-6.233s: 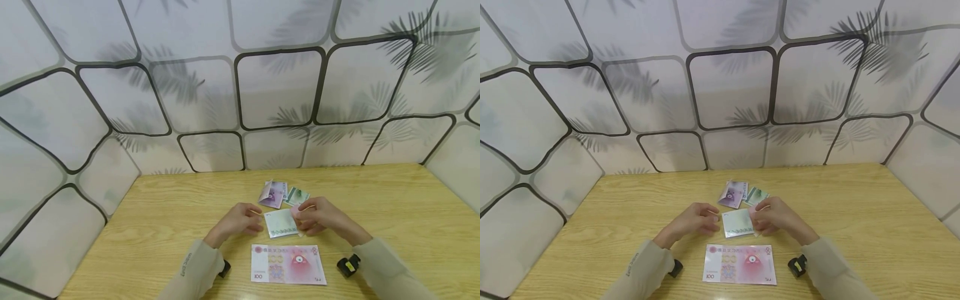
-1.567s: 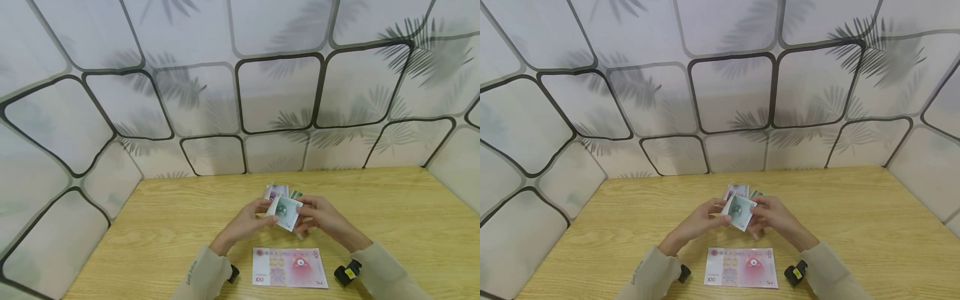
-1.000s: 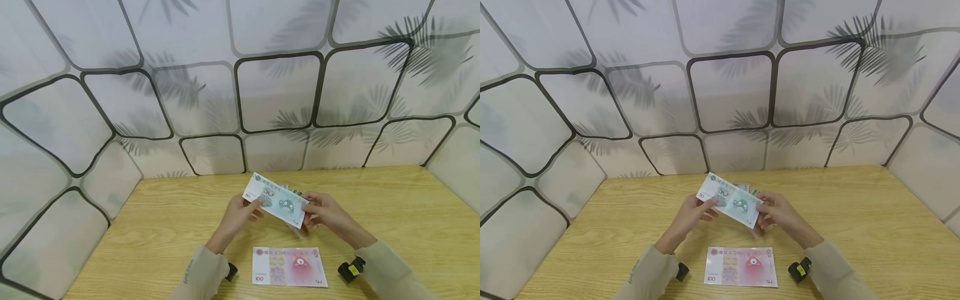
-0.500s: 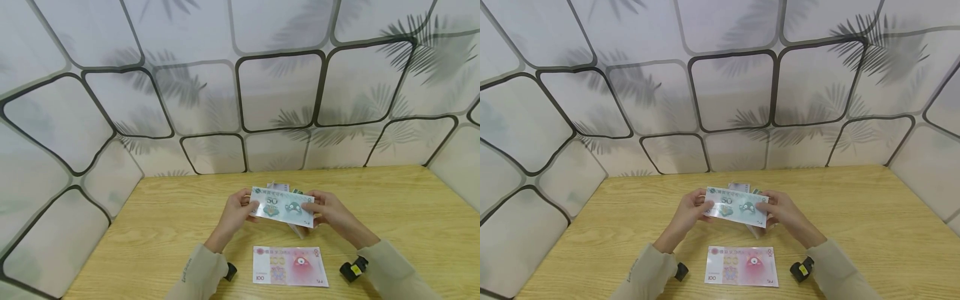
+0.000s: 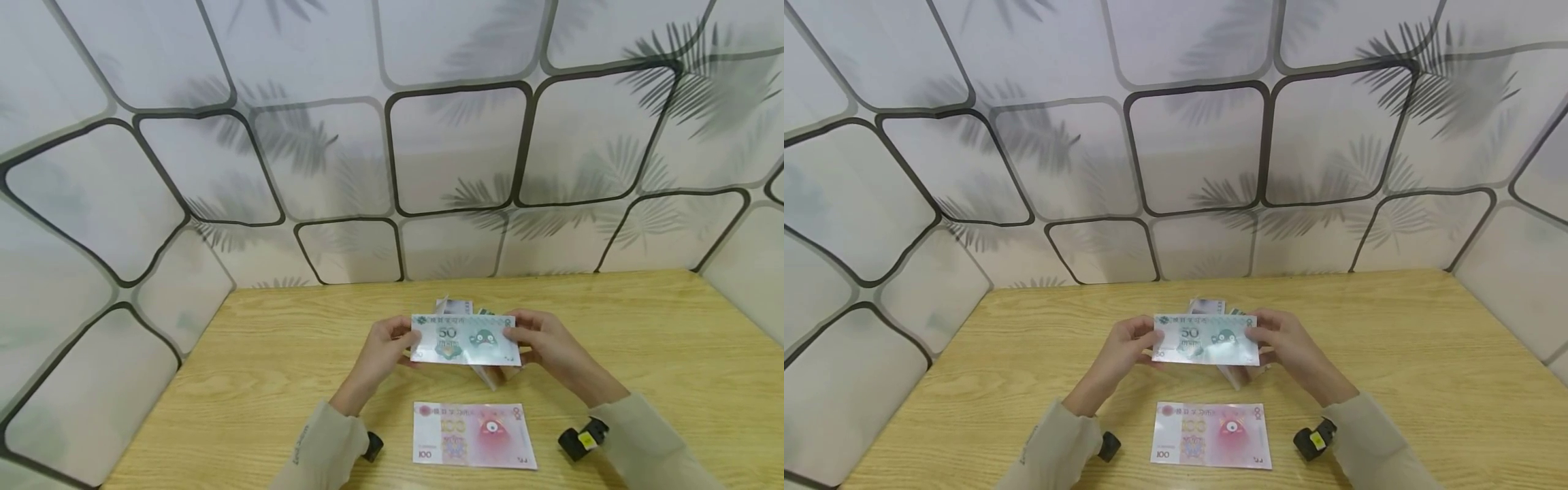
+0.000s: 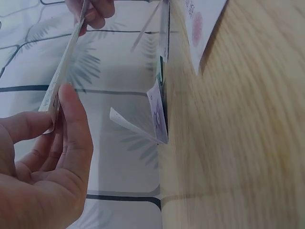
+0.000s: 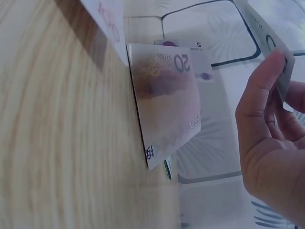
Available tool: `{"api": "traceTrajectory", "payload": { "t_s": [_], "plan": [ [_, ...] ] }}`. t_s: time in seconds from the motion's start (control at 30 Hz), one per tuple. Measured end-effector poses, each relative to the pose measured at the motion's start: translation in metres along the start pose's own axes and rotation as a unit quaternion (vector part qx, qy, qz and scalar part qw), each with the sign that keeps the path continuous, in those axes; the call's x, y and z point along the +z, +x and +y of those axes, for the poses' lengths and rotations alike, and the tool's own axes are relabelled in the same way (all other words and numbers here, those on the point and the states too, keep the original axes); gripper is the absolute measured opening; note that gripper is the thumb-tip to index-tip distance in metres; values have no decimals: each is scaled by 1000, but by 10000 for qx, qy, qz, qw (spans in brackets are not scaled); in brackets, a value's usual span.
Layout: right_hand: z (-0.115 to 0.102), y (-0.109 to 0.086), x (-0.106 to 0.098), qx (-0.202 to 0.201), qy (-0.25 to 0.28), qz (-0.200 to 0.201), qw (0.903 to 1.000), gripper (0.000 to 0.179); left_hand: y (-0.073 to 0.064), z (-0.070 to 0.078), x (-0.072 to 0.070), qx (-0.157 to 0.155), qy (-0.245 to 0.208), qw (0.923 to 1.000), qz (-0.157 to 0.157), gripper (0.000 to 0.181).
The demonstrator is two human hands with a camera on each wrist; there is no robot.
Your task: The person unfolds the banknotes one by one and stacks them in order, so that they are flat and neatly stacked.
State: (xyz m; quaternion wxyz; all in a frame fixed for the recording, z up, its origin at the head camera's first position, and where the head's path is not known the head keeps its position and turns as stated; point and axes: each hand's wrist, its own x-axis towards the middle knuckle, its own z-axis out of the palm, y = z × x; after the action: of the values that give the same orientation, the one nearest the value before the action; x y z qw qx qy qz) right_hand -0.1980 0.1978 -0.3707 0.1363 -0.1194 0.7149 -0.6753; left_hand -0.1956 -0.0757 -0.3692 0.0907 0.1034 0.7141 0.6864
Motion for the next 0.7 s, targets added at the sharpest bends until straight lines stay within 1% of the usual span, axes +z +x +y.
{"api": "traceTrajectory", "payload": {
  "t_s": [0.2,0.3,0.4,0.57,0.7],
  "plan": [
    [-1,-3,-4,-99,-48,-196,9997,32,-4,1,-4,68,311,9995,-62,21],
    [-2,-6,-5,-184,-83,-236,9995,29,-7,2,-7,106,428,9989,-132,24],
    [-2,-8,-7,-233,-68,-309,9992,25,-10,2,-9,69,470,9986,-244,23],
    [-1,-12,-10,-159,-52,-405,9990,24,-12,0,-10,84,585,9976,-368,21],
    [1,-15,-12,-71,-176,-418,9989,24,-14,-2,-10,143,702,9966,-402,26]
  ]
}}
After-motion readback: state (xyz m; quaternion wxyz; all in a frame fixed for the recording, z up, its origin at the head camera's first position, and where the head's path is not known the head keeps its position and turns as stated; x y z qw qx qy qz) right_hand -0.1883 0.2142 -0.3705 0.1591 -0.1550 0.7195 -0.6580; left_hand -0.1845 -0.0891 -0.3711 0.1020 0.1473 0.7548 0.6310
